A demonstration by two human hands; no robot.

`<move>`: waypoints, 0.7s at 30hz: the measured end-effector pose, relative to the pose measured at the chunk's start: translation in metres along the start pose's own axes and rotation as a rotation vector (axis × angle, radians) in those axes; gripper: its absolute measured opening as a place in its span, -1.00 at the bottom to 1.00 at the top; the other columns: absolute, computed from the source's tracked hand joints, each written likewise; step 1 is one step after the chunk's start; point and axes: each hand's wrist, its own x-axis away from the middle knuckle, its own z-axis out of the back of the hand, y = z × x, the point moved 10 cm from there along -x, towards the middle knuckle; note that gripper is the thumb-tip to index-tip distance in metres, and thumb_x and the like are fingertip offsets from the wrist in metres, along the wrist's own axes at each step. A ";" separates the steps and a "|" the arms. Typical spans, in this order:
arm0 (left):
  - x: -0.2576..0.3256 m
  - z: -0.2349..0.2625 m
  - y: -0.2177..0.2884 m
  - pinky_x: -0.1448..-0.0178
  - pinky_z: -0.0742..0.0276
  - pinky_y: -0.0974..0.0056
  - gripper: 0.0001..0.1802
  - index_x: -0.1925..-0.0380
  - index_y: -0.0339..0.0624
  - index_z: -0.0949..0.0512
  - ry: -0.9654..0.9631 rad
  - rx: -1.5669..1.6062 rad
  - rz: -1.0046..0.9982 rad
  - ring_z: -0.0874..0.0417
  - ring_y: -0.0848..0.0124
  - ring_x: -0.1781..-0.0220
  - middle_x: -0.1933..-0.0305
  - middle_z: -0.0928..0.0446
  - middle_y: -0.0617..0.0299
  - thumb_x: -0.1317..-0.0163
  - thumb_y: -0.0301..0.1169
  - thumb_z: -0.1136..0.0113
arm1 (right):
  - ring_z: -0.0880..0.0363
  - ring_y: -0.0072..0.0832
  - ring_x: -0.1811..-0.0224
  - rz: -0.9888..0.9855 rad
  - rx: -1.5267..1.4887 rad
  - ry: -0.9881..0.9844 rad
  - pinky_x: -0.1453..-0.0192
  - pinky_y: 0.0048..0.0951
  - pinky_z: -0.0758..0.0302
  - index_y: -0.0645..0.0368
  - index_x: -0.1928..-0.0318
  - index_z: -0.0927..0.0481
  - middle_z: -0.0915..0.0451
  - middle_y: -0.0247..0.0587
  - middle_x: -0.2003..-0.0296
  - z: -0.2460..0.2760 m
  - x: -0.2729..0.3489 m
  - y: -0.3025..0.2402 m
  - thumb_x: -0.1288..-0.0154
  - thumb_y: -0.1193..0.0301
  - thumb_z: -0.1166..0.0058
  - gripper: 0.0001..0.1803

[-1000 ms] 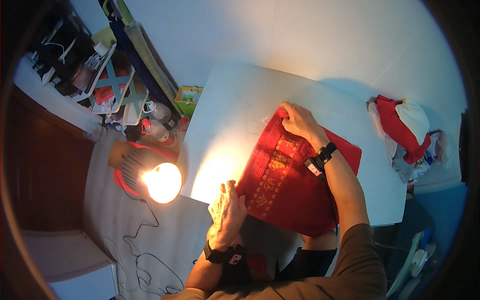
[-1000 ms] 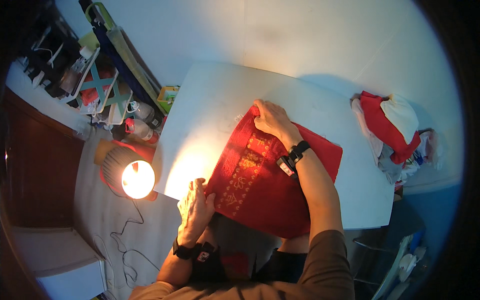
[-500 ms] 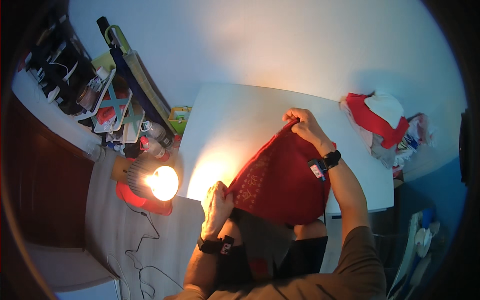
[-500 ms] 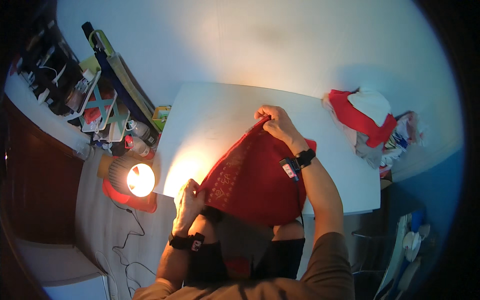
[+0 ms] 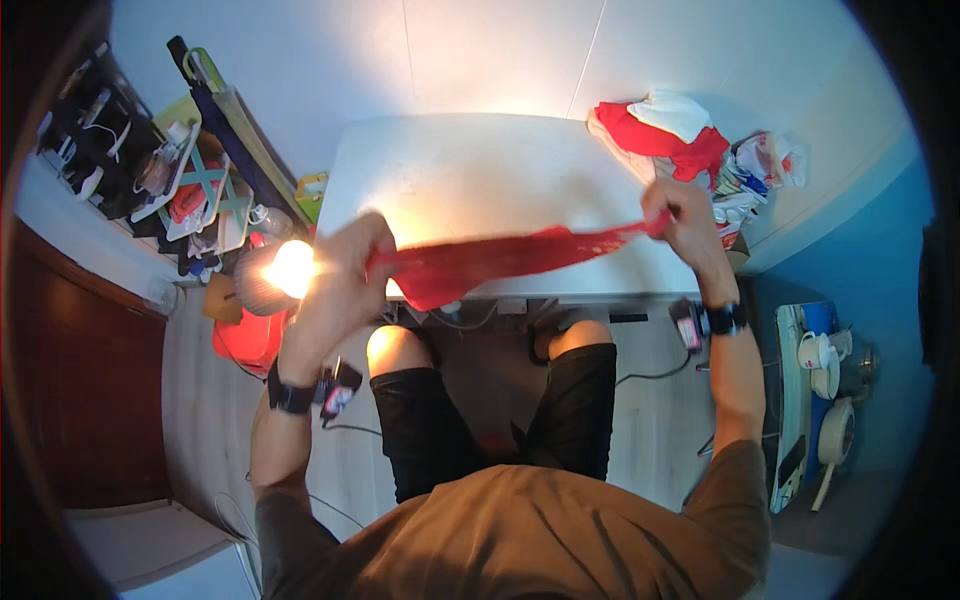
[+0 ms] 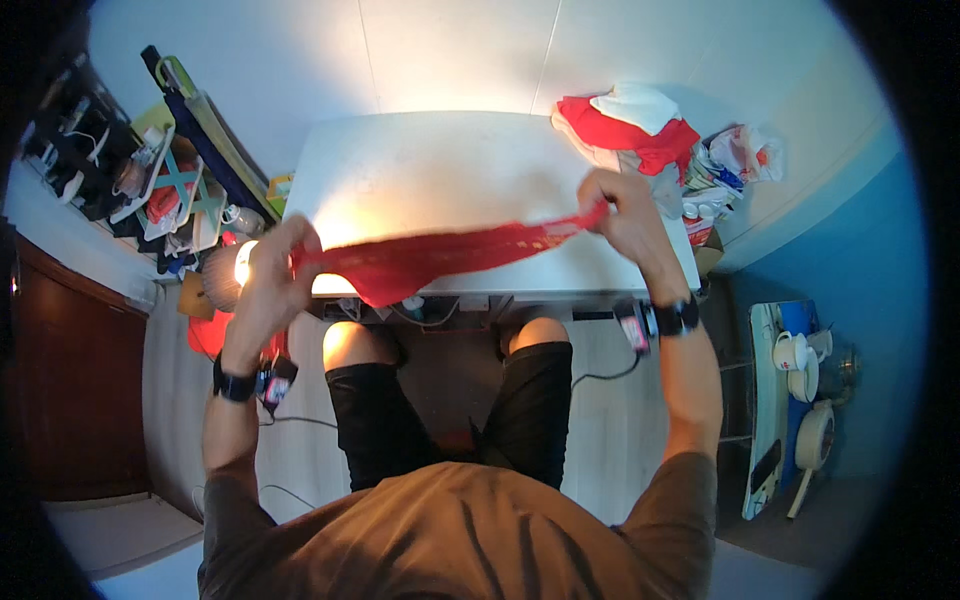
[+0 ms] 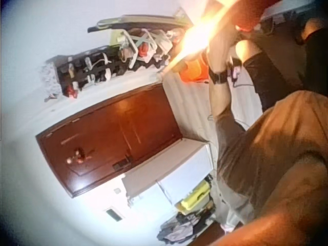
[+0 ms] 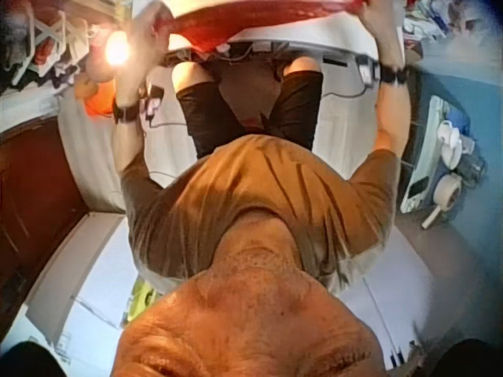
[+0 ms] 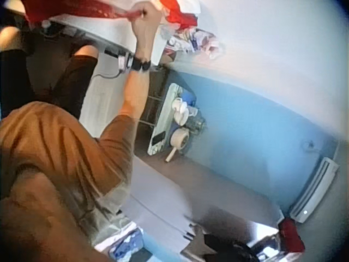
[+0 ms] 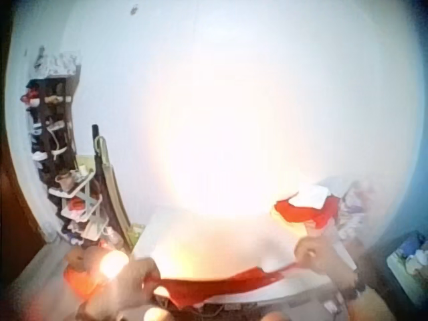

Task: Folding red and white towels on a desk and placing them into a drawer.

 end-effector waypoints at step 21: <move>-0.108 -0.025 -0.036 0.30 -0.49 0.38 -0.90 0.38 -0.29 -0.58 -0.203 -0.034 0.068 -0.57 0.50 0.39 0.47 -0.55 0.23 -0.08 -0.65 -0.28 | -0.40 -0.65 0.45 -0.135 -0.105 0.033 0.38 -0.54 -0.38 0.21 0.49 -0.45 -0.40 -0.51 0.55 0.005 -0.069 0.074 0.25 0.79 0.00 -0.75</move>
